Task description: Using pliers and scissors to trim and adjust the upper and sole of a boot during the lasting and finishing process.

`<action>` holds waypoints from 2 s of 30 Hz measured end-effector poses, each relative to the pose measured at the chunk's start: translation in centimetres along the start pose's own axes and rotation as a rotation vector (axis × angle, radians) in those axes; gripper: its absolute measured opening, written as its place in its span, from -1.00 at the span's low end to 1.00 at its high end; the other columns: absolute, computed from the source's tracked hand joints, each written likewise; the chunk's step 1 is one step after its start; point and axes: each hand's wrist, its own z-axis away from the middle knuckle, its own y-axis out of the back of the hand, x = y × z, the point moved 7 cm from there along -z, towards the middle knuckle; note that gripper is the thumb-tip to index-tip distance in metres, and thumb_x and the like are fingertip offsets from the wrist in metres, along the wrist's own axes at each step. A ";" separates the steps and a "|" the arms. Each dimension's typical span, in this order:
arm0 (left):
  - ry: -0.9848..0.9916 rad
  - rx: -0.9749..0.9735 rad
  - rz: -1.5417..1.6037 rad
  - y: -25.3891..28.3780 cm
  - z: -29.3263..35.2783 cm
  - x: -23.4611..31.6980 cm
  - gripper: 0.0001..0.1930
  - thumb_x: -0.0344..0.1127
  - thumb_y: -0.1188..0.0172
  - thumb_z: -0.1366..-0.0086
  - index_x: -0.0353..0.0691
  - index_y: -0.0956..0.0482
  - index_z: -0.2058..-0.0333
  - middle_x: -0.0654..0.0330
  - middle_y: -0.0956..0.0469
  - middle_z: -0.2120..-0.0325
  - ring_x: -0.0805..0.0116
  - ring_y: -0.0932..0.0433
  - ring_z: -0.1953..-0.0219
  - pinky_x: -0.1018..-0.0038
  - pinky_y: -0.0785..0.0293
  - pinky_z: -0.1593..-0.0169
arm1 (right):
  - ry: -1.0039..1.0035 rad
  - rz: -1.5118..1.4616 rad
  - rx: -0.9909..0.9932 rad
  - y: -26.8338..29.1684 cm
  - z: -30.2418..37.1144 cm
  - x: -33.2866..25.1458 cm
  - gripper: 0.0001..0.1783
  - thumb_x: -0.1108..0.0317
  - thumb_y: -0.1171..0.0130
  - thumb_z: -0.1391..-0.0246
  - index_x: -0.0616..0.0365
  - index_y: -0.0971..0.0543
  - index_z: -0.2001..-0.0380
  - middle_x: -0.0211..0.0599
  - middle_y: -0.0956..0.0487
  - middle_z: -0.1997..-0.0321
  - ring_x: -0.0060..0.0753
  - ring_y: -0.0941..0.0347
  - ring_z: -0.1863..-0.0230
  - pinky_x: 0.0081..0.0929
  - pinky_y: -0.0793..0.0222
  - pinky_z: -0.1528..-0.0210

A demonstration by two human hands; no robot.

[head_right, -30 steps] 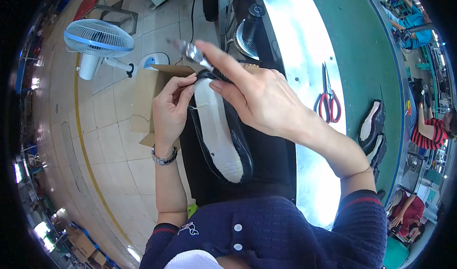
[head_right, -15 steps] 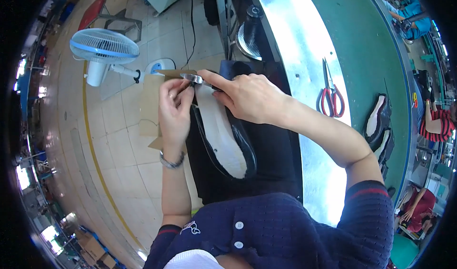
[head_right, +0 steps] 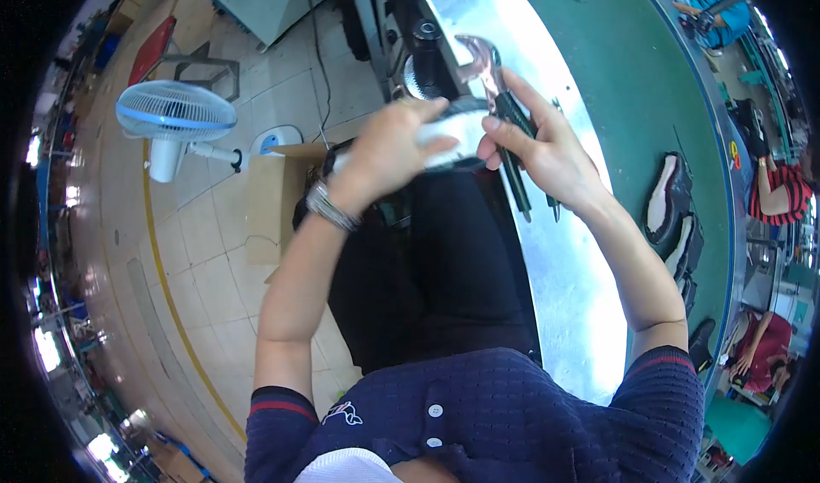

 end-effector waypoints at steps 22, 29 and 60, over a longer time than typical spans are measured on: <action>0.252 -0.029 0.137 1.0 -0.4 -1.9 -0.44 -0.15 -0.26 -0.18 -0.46 -0.43 -0.03 -0.16 -0.61 0.31 0.00 -0.61 0.29 0.18 -0.46 0.09 | -0.413 0.144 -0.500 -0.2 -2.2 1.8 -0.32 0.40 0.06 -0.31 -0.03 0.03 -0.41 -0.22 -0.56 0.09 -0.41 -0.52 0.05 -0.41 -0.47 -0.02; 0.084 0.268 -0.262 -1.4 4.0 2.6 -0.03 -0.34 -0.53 0.20 -0.42 -0.20 -0.21 -0.09 -0.47 0.00 -0.02 -0.41 -0.08 0.22 -0.30 -0.17 | -0.210 0.355 -0.389 -1.1 0.3 2.0 -0.38 0.32 0.06 -0.33 0.03 -0.02 -0.38 -0.37 -0.43 0.52 -0.58 -0.40 0.60 -0.54 -0.43 0.54; -0.177 0.383 -0.552 -2.6 5.2 2.7 -0.30 -0.18 -0.38 -0.01 -0.47 -0.41 -0.09 -0.20 -0.45 -0.04 -0.09 -0.42 -0.09 0.17 -0.30 -0.20 | 0.139 0.615 -0.053 -0.2 -1.9 -0.5 -0.31 0.39 0.02 -0.26 -0.25 -0.04 -0.40 -0.10 -0.50 0.67 -0.26 -0.50 0.64 -0.25 -0.33 0.54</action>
